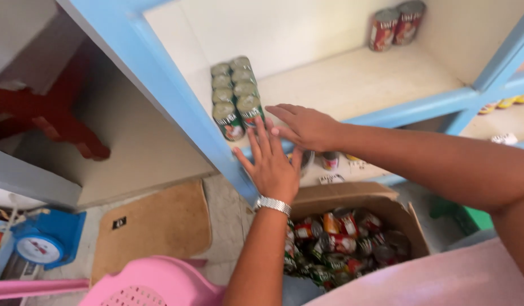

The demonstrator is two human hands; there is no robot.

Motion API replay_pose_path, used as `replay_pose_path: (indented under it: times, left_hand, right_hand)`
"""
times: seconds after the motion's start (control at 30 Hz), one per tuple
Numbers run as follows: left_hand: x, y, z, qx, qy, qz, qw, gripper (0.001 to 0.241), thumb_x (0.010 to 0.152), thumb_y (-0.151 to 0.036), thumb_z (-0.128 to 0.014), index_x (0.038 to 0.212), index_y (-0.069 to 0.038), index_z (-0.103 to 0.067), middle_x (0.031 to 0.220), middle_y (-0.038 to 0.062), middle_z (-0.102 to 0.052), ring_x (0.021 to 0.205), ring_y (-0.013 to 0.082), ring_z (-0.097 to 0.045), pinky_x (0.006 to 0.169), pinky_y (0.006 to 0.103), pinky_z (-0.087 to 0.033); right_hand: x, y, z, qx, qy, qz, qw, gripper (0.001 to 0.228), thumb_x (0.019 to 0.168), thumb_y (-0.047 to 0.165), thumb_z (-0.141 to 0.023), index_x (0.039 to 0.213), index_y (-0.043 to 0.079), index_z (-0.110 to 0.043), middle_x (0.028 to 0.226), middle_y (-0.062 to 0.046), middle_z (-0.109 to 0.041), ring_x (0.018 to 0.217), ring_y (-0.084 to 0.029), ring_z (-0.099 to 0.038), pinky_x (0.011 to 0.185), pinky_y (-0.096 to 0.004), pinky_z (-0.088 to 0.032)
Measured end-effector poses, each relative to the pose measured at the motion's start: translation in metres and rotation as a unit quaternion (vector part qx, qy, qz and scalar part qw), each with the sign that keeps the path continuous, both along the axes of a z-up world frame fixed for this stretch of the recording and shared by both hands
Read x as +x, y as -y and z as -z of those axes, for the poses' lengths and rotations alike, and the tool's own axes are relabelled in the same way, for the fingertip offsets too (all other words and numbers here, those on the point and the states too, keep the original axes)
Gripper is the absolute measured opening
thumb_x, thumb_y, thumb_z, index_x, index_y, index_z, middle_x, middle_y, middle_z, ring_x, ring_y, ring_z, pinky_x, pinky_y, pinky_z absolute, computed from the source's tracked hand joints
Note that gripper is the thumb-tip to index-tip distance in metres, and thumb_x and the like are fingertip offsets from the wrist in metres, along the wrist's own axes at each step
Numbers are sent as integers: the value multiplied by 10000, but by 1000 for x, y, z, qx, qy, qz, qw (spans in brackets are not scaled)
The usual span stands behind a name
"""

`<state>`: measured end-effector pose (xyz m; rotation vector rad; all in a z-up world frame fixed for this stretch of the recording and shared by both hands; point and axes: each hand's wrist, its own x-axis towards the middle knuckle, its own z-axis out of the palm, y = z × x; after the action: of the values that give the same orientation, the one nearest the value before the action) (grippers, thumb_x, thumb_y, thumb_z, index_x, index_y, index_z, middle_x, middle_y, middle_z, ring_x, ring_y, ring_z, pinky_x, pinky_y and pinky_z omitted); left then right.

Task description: Taking canned goods from a cardboard box and placing them neatly on a store shelf.

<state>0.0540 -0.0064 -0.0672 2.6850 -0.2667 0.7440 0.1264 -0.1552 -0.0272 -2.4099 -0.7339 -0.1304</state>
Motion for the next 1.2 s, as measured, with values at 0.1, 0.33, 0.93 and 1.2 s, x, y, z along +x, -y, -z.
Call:
replay_pose_path:
  times: [0.1,0.33,0.93,1.2]
  left_hand:
    - [-5,1,-12,20,-19,-17,999,940,900,-494,-660,1620,-81,-221,1721,84,-117,1571,313,-150,1213,633,24]
    - [-6,-3,-13,-8,-42,-10,999,1120,792,-498,-769,1607,-50,-144,1704,91,-104,1561,319,-159,1229,598,-9]
    - [-28,20,-1,-221,-96,192,951,130,928,-127,-649,1049,-97,-687,1074,98,-691,938,246,-713,861,411,-595]
    - [-13,28,144,216,-448,224,838,306,888,-357,-670,1025,-119,-804,1080,169,-744,1004,349,-699,929,446,-548]
  right_hand:
    - [-24,14,5,-103,98,-66,988,641,1033,496,-411,1523,83,-419,1470,-189,-536,1355,-391,-513,1091,-515,-388]
    - [-73,41,25,-82,256,-86,959,616,997,373,-562,1523,81,-431,1595,-203,-385,1419,-419,-424,1149,-560,-343]
    - [-88,64,258,-150,-224,-168,948,277,852,164,-688,1122,107,-677,971,-120,-747,909,-342,-726,786,-469,-570]
    - [-95,78,257,-215,-570,-34,792,390,984,245,-569,1352,114,-575,1114,-133,-719,861,-265,-752,686,-428,-629]
